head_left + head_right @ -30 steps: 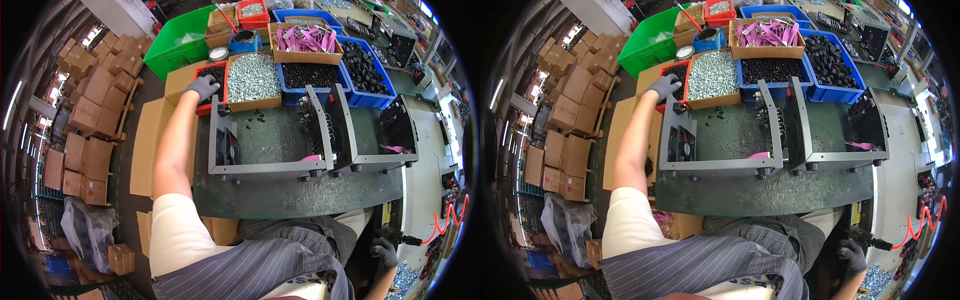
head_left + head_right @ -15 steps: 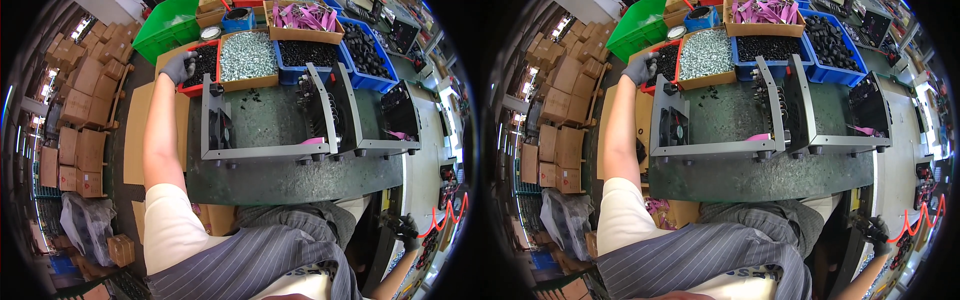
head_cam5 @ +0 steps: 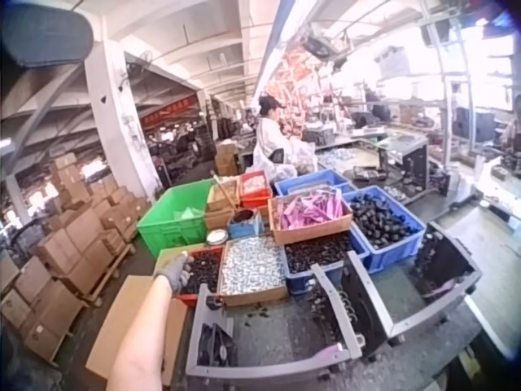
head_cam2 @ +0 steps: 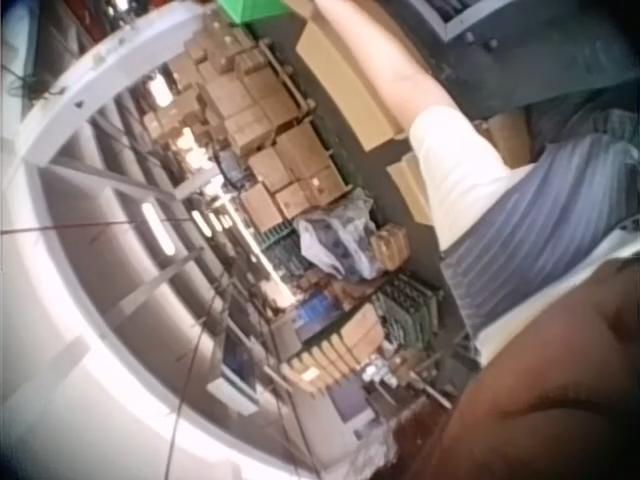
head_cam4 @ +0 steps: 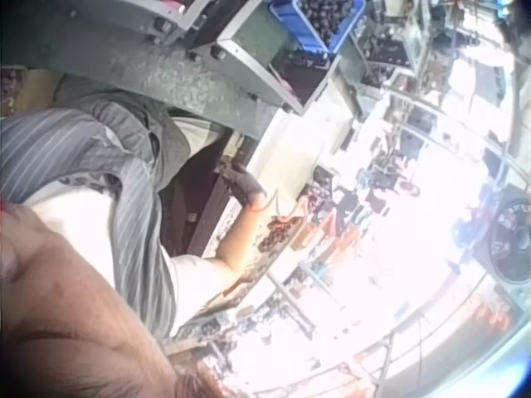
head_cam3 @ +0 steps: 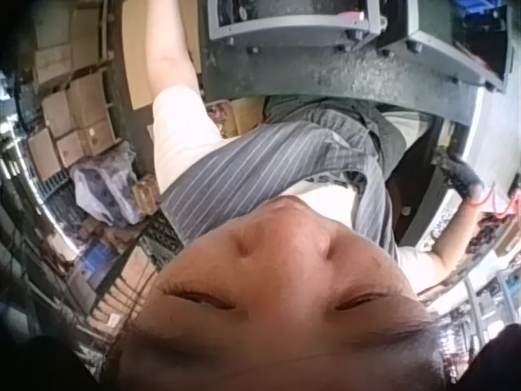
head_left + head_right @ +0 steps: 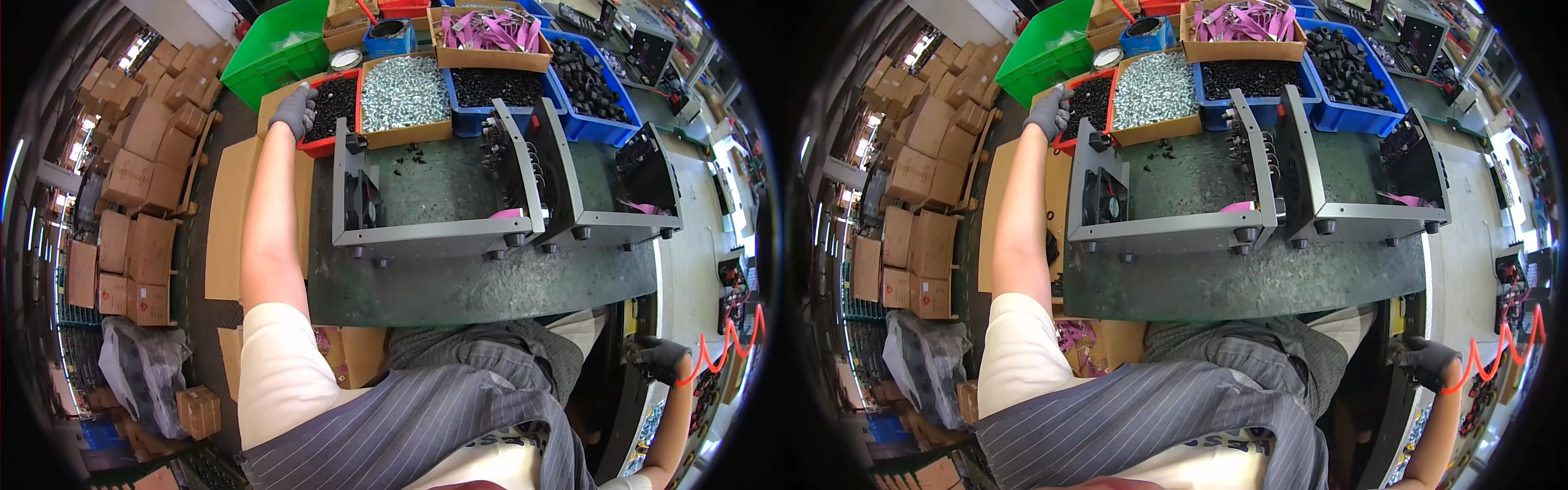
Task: Assembling metal enclosures for electronics, involving installing cooling fans and mounting internal components using a pneumatic screwdriver.
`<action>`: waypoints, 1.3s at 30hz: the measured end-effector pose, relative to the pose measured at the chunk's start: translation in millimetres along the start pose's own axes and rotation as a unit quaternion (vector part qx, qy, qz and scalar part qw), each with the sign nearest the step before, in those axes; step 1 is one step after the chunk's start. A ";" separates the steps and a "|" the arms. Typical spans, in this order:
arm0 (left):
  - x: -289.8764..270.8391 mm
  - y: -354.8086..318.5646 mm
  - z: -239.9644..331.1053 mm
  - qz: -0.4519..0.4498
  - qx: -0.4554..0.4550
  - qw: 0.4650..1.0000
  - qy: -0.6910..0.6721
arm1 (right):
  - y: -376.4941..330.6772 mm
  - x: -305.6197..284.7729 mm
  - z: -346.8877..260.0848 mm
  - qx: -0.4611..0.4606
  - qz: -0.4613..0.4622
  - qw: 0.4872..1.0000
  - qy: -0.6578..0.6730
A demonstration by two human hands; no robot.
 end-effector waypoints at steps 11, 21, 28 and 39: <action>25.6 -29.2 38.5 -0.306 0.026 0.860 -0.407 | -6.7 7.1 21.2 -0.051 -0.069 0.978 0.191; 135.6 -286.0 72.9 -0.441 0.229 0.860 -0.117 | -115.7 12.8 38.8 -0.093 0.081 0.982 0.144; 248.1 -361.9 -68.6 -0.617 -0.079 0.782 -0.039 | -86.2 90.1 0.2 -0.364 0.064 0.886 0.279; 365.6 -335.1 -88.8 -0.507 -0.196 0.818 -0.190 | -1.2 109.2 18.8 -0.356 -0.060 0.838 0.410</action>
Point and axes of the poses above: each hand's wrist, its own y-axis towards the middle knuckle, its own x-axis out of the palm, z = x × y, the point moved 5 cm from there along y, towards the middle knuckle, and after that the axes turned 13 degrees about y, right-handed, at the moved point
